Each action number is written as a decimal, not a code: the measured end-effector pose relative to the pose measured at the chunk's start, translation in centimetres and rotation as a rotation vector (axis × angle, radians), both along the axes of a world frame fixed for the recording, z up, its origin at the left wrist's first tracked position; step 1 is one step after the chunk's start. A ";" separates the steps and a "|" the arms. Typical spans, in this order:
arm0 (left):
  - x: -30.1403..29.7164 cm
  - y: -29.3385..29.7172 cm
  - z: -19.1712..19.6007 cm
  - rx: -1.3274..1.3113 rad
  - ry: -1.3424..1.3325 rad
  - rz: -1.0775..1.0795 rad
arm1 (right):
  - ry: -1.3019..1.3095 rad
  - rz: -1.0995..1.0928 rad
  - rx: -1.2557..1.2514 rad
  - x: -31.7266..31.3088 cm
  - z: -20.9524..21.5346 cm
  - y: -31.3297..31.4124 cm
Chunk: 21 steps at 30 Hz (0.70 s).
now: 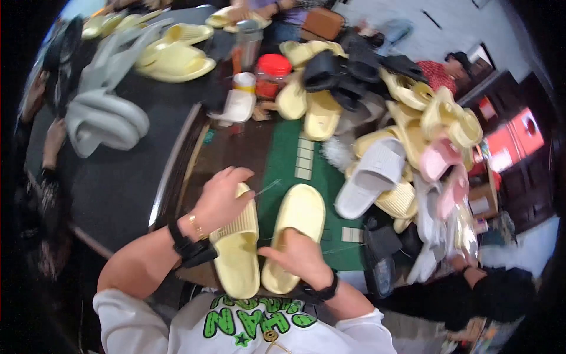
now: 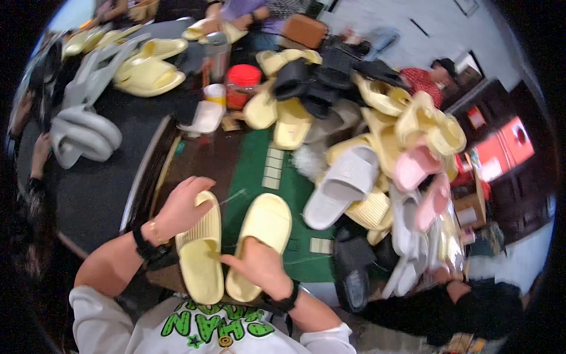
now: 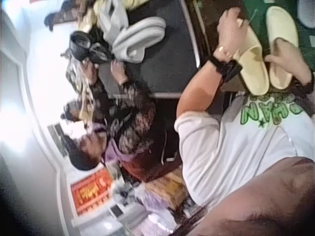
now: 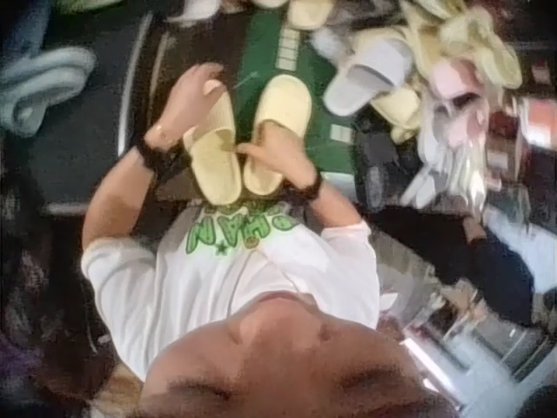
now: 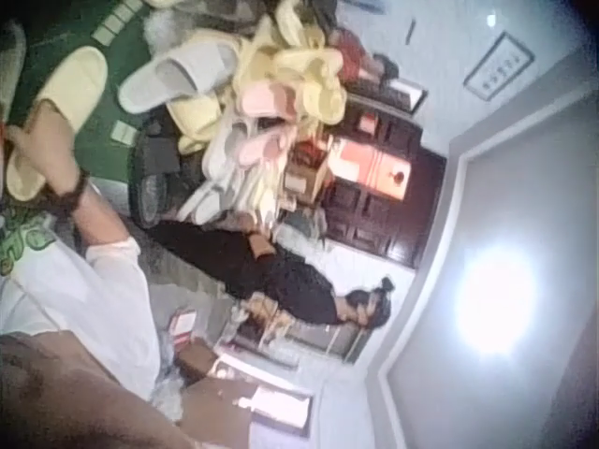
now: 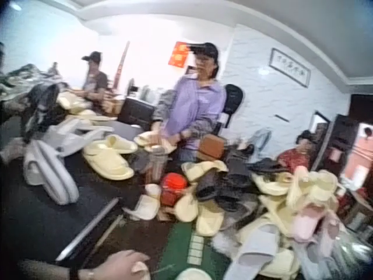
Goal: The recorder is inspecting and cleaning yellow and white slippers in a manufacturing setting, using their hands and a small tool to trim or clean the items.
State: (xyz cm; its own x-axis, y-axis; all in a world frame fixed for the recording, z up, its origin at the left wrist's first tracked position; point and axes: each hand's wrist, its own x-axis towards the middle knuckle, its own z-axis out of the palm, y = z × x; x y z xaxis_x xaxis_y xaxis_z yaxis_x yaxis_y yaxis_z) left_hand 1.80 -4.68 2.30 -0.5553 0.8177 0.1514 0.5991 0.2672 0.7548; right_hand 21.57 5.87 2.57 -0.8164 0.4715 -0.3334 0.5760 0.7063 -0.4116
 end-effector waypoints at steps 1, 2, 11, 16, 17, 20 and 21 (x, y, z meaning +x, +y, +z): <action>-0.1 -0.3 -0.6 -0.043 0.034 -0.018 | 0.038 0.011 -0.036 -0.9 0.0 -0.4; -0.2 -0.4 -1.1 -0.094 -0.010 -0.047 | 0.101 -0.001 -0.022 -1.6 -0.6 -0.7; 0.6 0.6 0.8 0.275 0.051 0.025 | 0.399 -0.172 -0.046 -2.3 -1.5 0.7; 0.4 -0.7 2.5 0.386 0.025 0.072 | 0.690 -0.337 -0.058 1.0 1.9 2.2; 0.5 -0.6 2.6 0.369 -0.021 0.060 | 0.716 -0.345 -0.028 2.5 3.1 3.3; 0.8 0.1 2.4 0.325 0.030 0.037 | 0.916 -0.479 0.044 6.4 9.0 5.7; 0.8 0.2 2.4 0.322 0.059 0.048 | 1.021 -0.496 0.161 7.7 9.5 7.4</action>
State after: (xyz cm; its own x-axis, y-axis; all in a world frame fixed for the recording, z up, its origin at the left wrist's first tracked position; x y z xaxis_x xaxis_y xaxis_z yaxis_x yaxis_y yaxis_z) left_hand 2.60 -4.52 4.73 -0.5744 0.6958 0.4313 0.6372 0.0493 0.7691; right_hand 29.22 13.27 12.10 -0.3833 0.7944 0.4712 0.2549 0.5814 -0.7727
